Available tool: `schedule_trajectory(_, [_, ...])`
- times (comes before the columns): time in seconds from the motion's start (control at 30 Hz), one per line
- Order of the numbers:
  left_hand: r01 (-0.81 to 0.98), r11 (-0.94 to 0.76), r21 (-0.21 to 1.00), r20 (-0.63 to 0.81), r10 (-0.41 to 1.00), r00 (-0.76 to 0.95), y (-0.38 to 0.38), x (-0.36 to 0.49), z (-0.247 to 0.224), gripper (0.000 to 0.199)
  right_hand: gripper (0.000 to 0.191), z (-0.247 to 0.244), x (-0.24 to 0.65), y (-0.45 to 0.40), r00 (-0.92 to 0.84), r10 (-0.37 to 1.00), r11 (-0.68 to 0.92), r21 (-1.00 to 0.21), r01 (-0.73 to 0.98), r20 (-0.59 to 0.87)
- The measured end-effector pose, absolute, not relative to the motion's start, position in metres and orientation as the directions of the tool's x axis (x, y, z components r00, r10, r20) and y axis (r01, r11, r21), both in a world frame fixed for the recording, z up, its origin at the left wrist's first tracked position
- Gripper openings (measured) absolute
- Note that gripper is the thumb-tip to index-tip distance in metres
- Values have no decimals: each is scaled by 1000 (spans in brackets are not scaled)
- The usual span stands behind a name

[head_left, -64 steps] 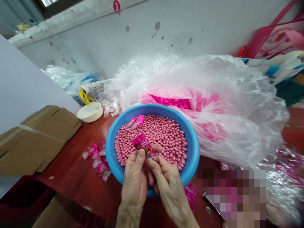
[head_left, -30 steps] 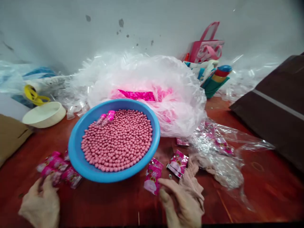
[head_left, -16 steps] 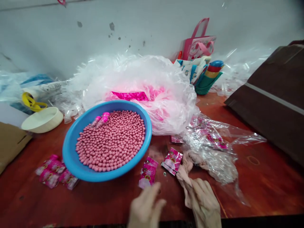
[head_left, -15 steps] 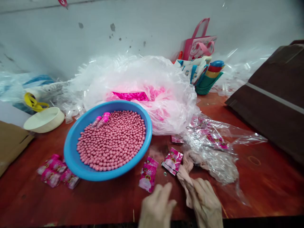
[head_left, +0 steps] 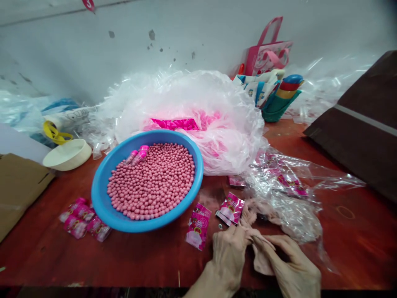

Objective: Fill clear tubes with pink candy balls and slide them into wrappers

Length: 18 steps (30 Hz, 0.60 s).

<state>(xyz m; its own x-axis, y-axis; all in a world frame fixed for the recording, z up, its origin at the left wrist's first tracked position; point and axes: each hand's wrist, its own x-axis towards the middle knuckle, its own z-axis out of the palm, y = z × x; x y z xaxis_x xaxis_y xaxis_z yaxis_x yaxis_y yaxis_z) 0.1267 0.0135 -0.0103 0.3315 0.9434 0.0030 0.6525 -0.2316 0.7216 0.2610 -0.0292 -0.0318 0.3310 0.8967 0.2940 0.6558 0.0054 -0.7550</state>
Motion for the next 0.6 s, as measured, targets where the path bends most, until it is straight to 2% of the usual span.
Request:
schedule_trajectory(0.07, [613,-185,768,4,959,284,10,112,-9,15,34,-21,255,-29,396,856,-29,-733,679,333])
schedule_trajectory(0.13, [588,-117,800,-2,980,198,7,89,-9,26,32,-10,242,-28,415,818,-12,-709,705,399])
schedule_trajectory(0.23, [558,-3,830,-22,999,37,1,51,-9,27,23,-3,209,-21,244,853,165,-682,712,462])
schedule_trajectory(0.3, [527,51,848,-27,998,-53,-2,31,-9,23,18,-8,183,-12,59,859,298,-590,750,509])
schedule_trajectory(0.4, [476,104,873,-34,988,-154,-7,13,-8,20,26,-24,152,0,-12,872,326,-562,760,490])
schedule_trajectory(0.5, [423,153,893,-58,972,-228,-9,7,-11,22,36,-38,139,6,-19,874,319,-544,776,485])
schedule_trajectory(0.6, [375,181,909,-86,963,-256,-9,7,-15,22,37,-42,140,6,-21,873,323,-545,773,488])
